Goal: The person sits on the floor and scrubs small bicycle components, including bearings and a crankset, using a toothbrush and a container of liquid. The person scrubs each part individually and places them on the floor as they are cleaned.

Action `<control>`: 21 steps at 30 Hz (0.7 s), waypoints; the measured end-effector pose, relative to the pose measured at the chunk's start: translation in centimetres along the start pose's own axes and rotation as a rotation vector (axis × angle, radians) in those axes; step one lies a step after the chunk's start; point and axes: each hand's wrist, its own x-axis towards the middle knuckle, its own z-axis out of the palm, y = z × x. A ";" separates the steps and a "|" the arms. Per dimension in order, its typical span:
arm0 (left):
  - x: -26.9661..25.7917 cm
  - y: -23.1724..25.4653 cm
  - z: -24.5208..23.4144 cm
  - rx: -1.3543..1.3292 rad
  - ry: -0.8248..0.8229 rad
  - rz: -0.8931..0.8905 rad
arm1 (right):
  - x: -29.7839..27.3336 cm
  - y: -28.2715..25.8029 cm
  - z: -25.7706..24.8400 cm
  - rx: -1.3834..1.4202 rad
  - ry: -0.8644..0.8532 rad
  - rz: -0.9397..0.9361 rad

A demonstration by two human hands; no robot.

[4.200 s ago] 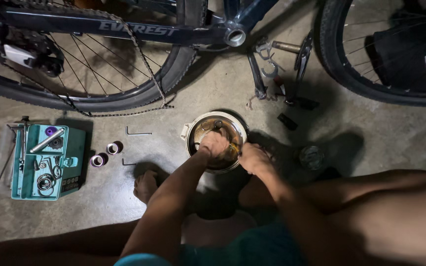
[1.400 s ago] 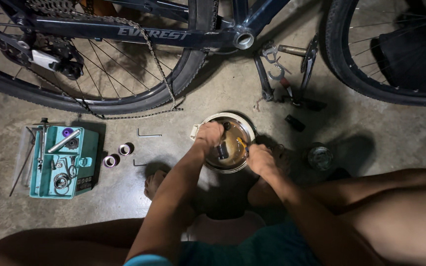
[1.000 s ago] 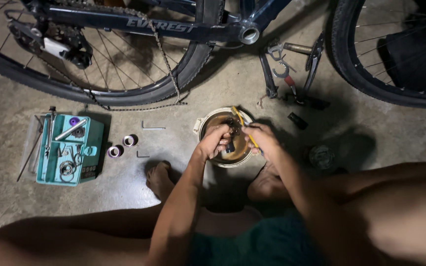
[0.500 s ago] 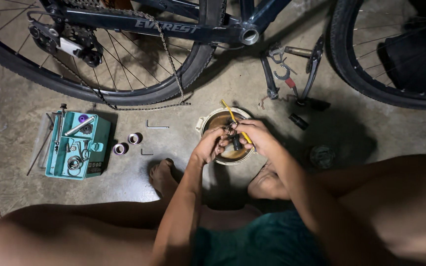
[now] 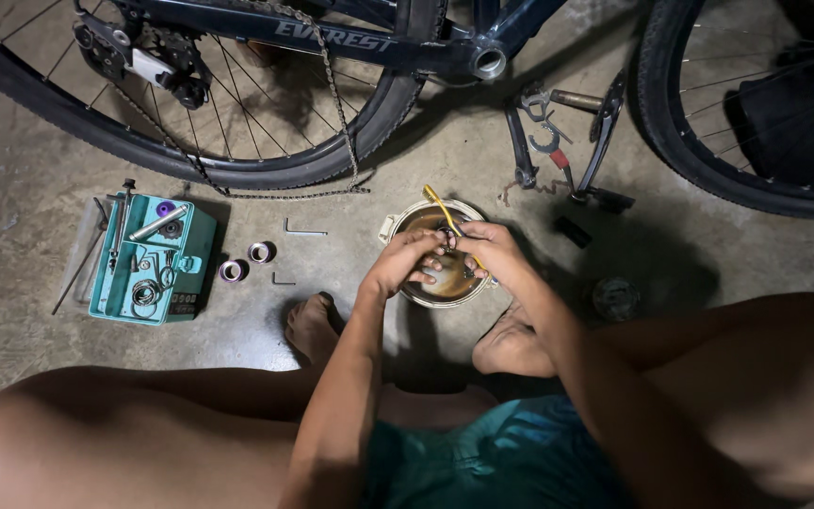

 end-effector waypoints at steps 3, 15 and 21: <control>0.6 -0.8 0.3 0.072 0.015 0.076 | 0.5 0.6 -0.4 -0.027 0.002 0.010; 2.1 -2.0 0.9 -0.128 0.076 0.123 | 1.9 2.8 -1.8 -0.113 0.124 -0.262; 1.5 -2.1 1.3 -0.149 0.032 0.108 | 2.4 3.1 -2.2 -0.061 0.176 -0.075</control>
